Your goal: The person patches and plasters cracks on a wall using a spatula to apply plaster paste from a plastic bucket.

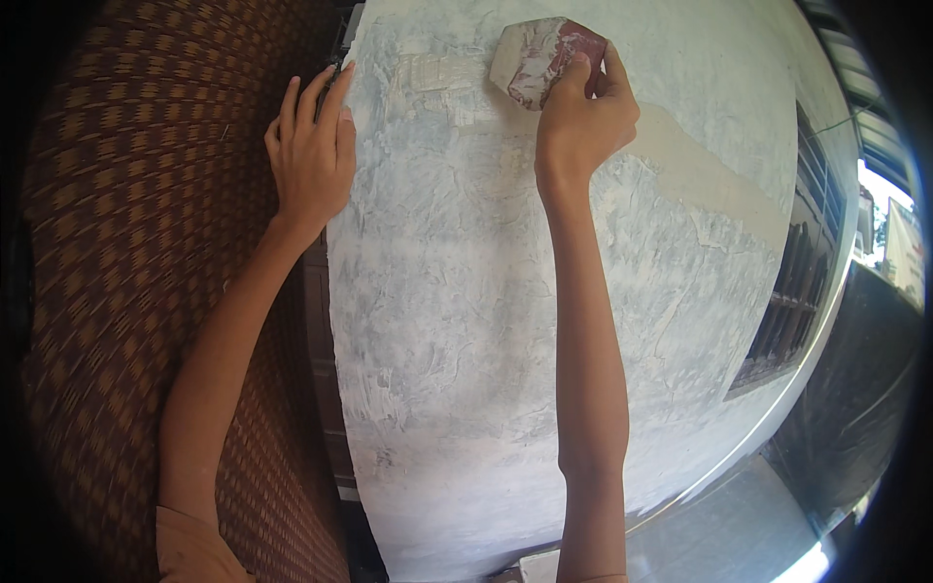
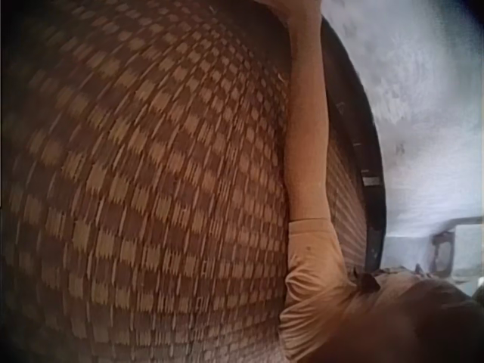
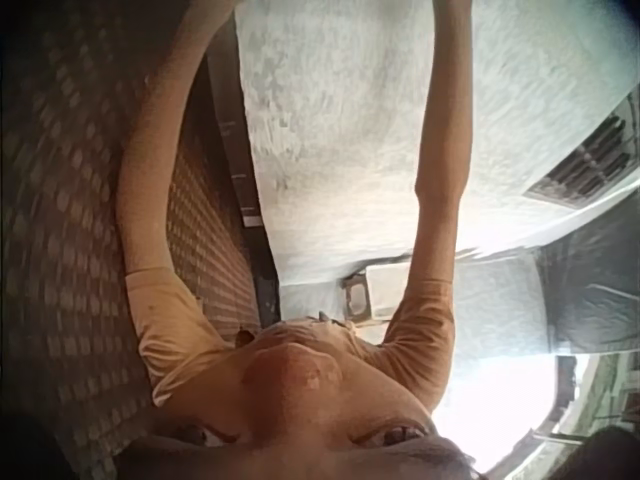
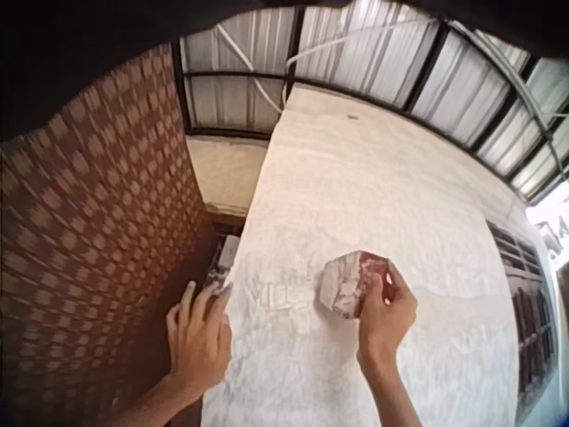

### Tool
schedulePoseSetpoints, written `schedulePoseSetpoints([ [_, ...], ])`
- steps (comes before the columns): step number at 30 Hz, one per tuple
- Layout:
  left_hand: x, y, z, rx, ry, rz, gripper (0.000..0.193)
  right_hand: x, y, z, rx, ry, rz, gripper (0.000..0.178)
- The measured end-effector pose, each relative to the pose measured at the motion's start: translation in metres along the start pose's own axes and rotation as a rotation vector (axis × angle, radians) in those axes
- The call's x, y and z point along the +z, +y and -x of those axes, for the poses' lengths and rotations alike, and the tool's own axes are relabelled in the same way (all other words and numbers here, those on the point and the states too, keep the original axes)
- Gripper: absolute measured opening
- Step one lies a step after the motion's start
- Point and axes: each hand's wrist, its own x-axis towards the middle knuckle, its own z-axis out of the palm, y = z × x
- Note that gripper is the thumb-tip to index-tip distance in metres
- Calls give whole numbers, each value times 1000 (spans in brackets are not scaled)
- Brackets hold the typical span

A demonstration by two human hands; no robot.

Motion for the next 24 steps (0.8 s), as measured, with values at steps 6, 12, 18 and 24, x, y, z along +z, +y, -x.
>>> schedulePoseSetpoints([
  [6,-4,-8,-1,6,6,-22,46,28,4,38,-145,-277,198,39],
  [12,2,-1,2,13,67,-8,45,-13,9,20,39,-74,38,37],
  [18,-7,-6,1,14,8,-61,46,14,8,50,-101,-259,213,37],
  [24,2,4,3,-10,26,6,46,-14,9,29,79,-96,-21,40],
])
